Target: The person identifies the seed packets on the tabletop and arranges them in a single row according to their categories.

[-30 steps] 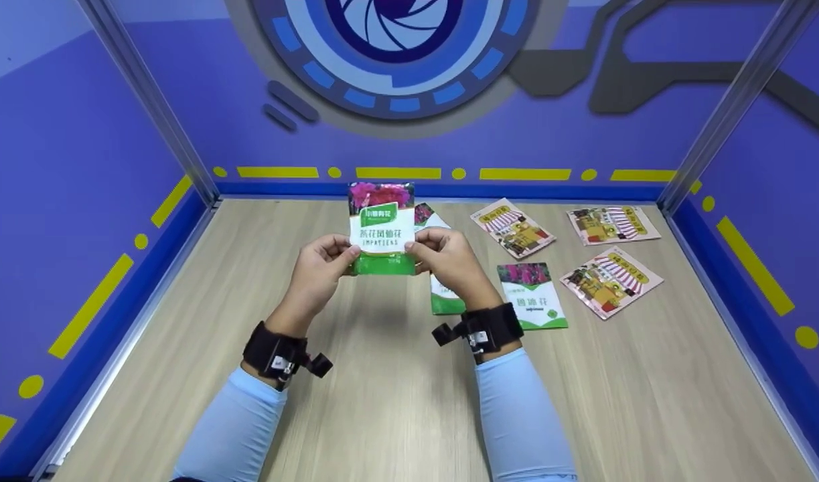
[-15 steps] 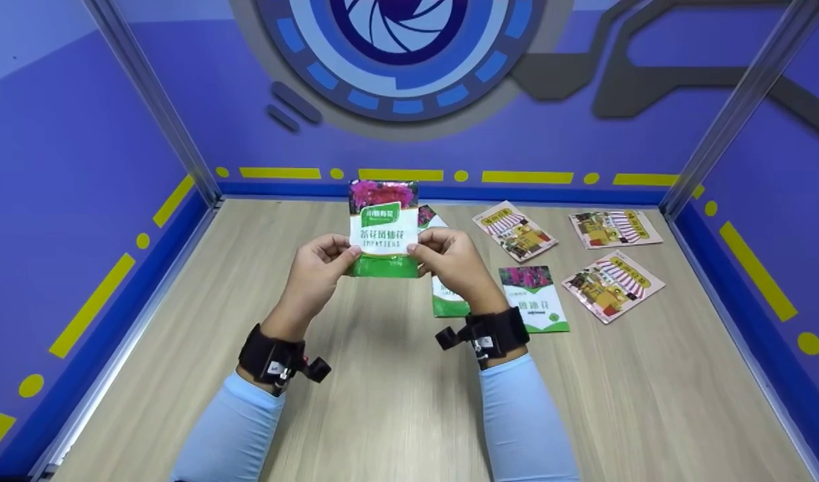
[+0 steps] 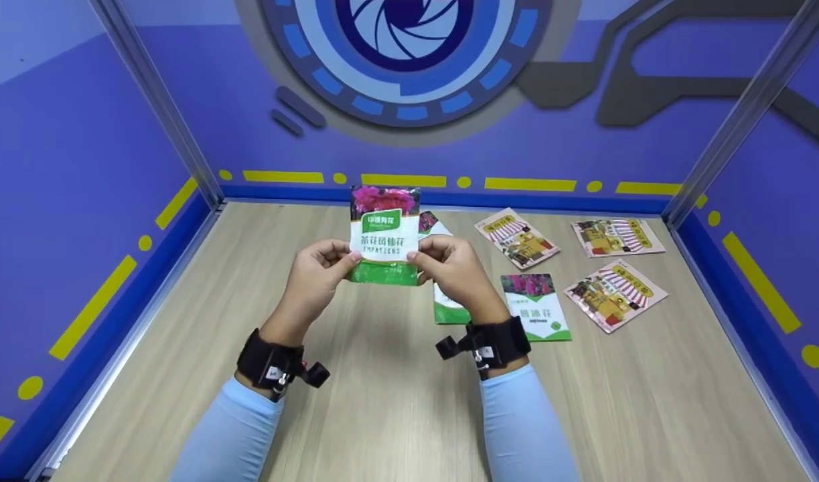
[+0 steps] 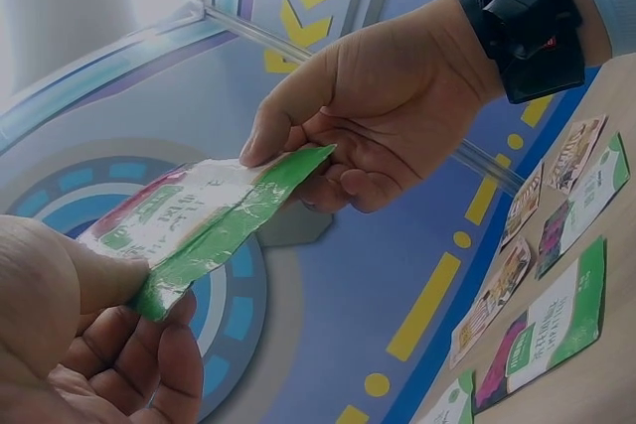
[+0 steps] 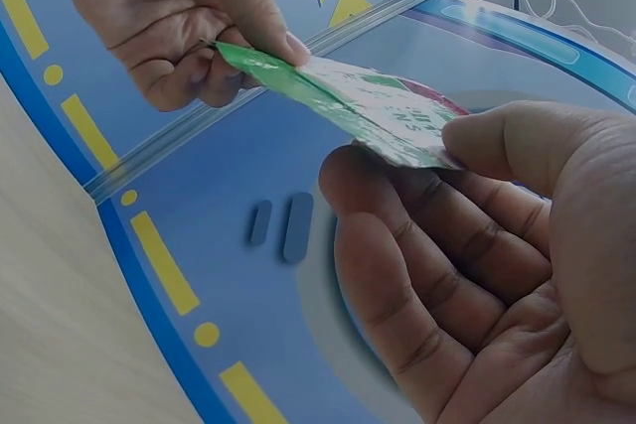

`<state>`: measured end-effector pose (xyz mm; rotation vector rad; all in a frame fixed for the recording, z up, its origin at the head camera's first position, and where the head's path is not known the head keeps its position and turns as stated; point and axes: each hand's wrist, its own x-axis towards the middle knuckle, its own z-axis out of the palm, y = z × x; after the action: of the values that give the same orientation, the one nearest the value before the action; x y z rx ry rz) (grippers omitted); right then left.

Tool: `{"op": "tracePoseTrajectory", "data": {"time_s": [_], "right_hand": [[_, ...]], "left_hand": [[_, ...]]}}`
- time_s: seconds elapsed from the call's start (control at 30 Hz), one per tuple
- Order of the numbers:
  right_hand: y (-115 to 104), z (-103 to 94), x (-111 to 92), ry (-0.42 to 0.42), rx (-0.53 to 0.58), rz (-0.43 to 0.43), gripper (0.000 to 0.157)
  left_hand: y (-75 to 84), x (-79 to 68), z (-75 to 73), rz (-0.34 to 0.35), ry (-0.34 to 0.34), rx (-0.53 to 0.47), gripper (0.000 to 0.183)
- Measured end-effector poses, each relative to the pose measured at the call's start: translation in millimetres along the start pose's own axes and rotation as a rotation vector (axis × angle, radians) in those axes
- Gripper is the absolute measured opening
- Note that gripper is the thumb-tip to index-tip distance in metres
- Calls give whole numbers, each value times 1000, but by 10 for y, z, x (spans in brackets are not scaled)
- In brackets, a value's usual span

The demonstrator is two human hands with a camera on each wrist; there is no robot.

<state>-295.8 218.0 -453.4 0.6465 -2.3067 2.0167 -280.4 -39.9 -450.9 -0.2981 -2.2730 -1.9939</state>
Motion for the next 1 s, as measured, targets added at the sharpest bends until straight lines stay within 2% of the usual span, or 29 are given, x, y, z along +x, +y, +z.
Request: {"op": "tracePoseTrajectory", "data": {"time_s": [0.27, 0.63, 0.87, 1.0], "right_hand": [[-5, 8, -7, -25, 1, -22, 24], [-12, -10, -1, -25, -54, -31, 25], [40, -17, 7, -54, -75, 5, 26], [84, -47, 19, -90, -78, 27, 30]], "left_hand": [[6, -1, -27, 1, 5, 11, 15], [-4, 12, -21, 7, 3, 23, 15], [-55, 35, -64, 14, 8, 58, 17], [-128, 86, -133, -3, 43, 68, 16]]}}
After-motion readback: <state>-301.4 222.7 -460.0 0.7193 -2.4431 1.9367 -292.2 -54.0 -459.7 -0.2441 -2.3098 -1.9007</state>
